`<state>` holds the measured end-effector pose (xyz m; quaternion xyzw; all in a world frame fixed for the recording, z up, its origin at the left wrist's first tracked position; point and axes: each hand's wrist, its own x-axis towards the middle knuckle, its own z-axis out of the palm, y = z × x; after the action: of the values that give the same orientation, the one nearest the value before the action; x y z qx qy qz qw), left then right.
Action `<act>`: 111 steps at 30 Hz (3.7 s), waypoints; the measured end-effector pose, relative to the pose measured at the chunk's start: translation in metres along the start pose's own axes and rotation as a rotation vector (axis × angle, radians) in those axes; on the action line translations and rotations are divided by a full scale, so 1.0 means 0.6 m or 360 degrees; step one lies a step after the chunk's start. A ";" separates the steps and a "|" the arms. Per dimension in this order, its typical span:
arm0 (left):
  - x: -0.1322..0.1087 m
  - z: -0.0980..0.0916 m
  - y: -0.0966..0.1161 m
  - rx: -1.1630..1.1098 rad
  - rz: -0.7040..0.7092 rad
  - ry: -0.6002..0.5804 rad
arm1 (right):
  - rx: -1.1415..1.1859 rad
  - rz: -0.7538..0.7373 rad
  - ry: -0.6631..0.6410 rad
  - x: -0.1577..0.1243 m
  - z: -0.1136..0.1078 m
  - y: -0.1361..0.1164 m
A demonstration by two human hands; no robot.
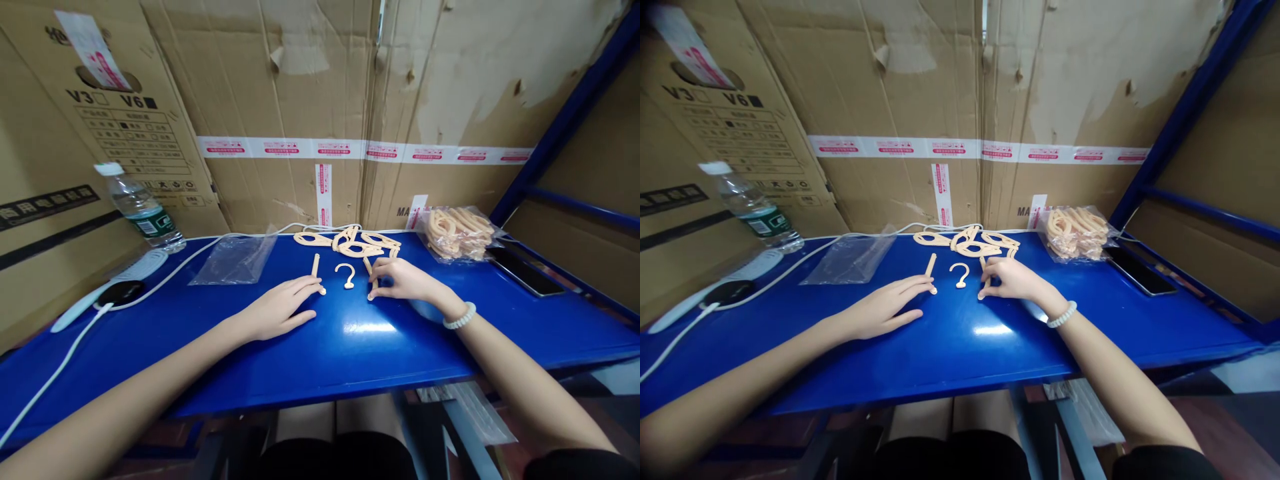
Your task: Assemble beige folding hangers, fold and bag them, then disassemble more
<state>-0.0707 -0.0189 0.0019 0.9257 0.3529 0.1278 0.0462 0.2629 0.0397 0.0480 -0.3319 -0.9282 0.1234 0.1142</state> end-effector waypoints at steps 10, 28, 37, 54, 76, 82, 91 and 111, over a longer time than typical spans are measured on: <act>0.000 0.002 -0.002 0.0031 0.0032 0.0158 | -0.0138 0.0080 0.0080 -0.012 -0.009 0.035; 0.003 -0.009 -0.009 -0.0005 0.0217 0.0391 | -0.0285 0.0500 0.0720 -0.029 -0.037 0.135; 0.003 0.015 -0.002 0.0056 0.0379 0.0702 | -0.0336 0.0365 0.0240 0.104 -0.024 0.123; 0.000 0.013 0.033 0.0359 0.0624 0.0552 | -0.0395 0.0148 0.0404 0.167 -0.047 0.096; 0.088 0.038 0.067 0.0115 0.0178 0.0165 | 0.0721 0.0351 0.1144 -0.014 -0.018 0.081; 0.085 0.028 0.053 0.0145 0.0164 0.0233 | 0.0971 0.0336 0.1206 -0.018 -0.022 0.062; 0.031 0.028 -0.013 0.0138 0.0047 0.0511 | 0.1222 0.0200 0.0920 -0.009 -0.013 0.021; 0.062 0.025 0.077 -0.0655 -0.0114 0.0912 | 0.0858 -0.0029 0.0425 -0.007 0.029 -0.079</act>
<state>-0.0102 -0.0286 0.0034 0.8106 0.3507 0.4491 0.1354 0.2332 -0.0010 0.0453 -0.2945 -0.8417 0.3196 0.3204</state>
